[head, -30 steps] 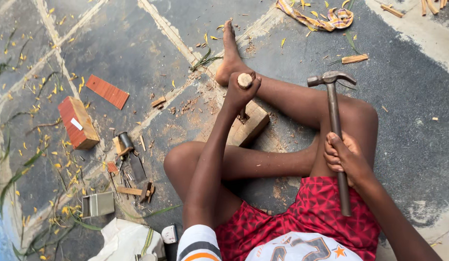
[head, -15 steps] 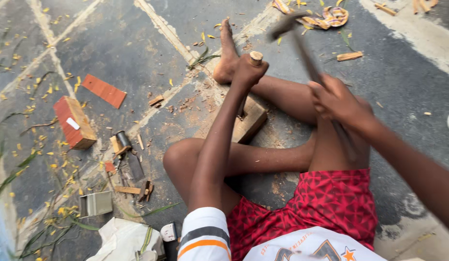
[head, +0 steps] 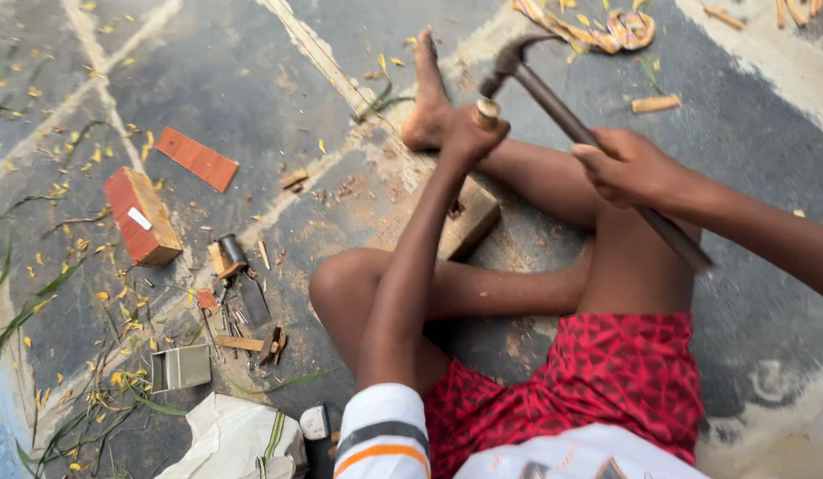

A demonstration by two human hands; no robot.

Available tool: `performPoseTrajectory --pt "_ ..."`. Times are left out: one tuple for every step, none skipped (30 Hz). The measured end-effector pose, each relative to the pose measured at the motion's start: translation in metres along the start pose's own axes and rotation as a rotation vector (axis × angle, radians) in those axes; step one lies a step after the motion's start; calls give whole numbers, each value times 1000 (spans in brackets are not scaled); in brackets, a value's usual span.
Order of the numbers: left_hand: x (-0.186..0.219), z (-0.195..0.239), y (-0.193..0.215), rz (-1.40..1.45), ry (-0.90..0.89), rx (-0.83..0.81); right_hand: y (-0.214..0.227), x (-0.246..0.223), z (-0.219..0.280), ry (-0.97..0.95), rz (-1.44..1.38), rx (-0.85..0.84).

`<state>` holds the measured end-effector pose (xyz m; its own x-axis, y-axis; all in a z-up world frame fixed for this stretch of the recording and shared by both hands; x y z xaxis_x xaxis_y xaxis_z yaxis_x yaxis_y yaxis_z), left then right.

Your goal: The person sits on the floor and uses a hammer and chisel to carve a small cylindrical piece of wood. They repeatedly strike the chisel to shape the wood, occasionally rotating the piece to work on different sides.

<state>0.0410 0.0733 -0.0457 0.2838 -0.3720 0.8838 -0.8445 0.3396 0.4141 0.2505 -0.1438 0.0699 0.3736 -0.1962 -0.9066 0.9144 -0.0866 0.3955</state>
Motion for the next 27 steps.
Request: performPoseTrajectory --pt "-3 4 -4 -2 -47 17 1 9 -1 -144 97 12" --pt "-6 4 -3 -5 -94 34 15 13 -19 -106 -38 17" --pt "-10 8 -6 -44 -72 39 34 21 -30 -96 -176 27" --pt "-12 6 -5 -83 -51 44 47 26 -44 62 -584 -53" --pt "-11 0 -5 -122 -44 56 48 32 -46 147 -684 4" --pt "-9 3 -7 -94 48 2 50 33 -48 240 -780 53" --pt "-6 5 -4 -68 137 -27 35 29 -47 248 -570 202" --pt "-2 6 -1 -41 226 -57 23 21 -40 258 -357 349" --pt "2 7 3 -38 150 -39 14 7 -22 687 85 329" --pt "5 9 7 -35 74 -22 7 -8 -6 1090 544 280" --pt "8 8 2 -25 -1 -16 12 -20 -3 703 483 185" --pt "10 2 0 -31 62 -29 19 -29 -1 318 409 85" --pt "8 3 1 -41 138 -53 21 -32 8 -77 313 -24" --pt "5 8 0 -53 214 -79 25 -38 11 -21 109 15" --pt "2 15 -3 -49 218 -86 31 -43 4 40 -95 55" --pt "-1 27 -4 -46 222 -93 34 -43 2 102 -298 98" --pt "1 16 -2 -44 185 -82 32 -43 -5 131 -315 160" --pt "4 6 1 -43 147 -72 21 -40 -9 161 -334 220" --pt "5 8 0 -33 132 -57 12 -33 -8 174 -347 264" --pt "6 7 -1 -22 117 -43 8 -24 -4 100 -168 242" --pt "6 7 -1 -7 147 -56 0 -14 1 25 10 215" --pt "6 6 -1 8 177 -70 -11 -7 11 263 194 203" --pt "5 8 0 21 213 -85 -22 -3 19 496 373 181" --pt "5 10 1 30 140 -46 -23 1 22 288 154 158" --pt "5 12 -2 40 65 -12 -22 3 27 74 -61 134" --pt "5 11 -2 50 -9 22 -21 4 33 -142 -275 105" --pt "2 18 1 52 -23 28 -19 1 40 -121 -367 135"
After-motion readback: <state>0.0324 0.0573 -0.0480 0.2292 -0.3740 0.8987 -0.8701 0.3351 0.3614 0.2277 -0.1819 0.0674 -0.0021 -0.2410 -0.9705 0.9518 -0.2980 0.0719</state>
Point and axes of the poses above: each hand's wrist, its own z-axis away from the middle knuckle, its own y-axis out of the back of the hand, x = y × z, the point moved 1 cm from there along -z, towards the middle knuckle, and after that the axes turned 6 degrees about x, right-handed, at the moved point
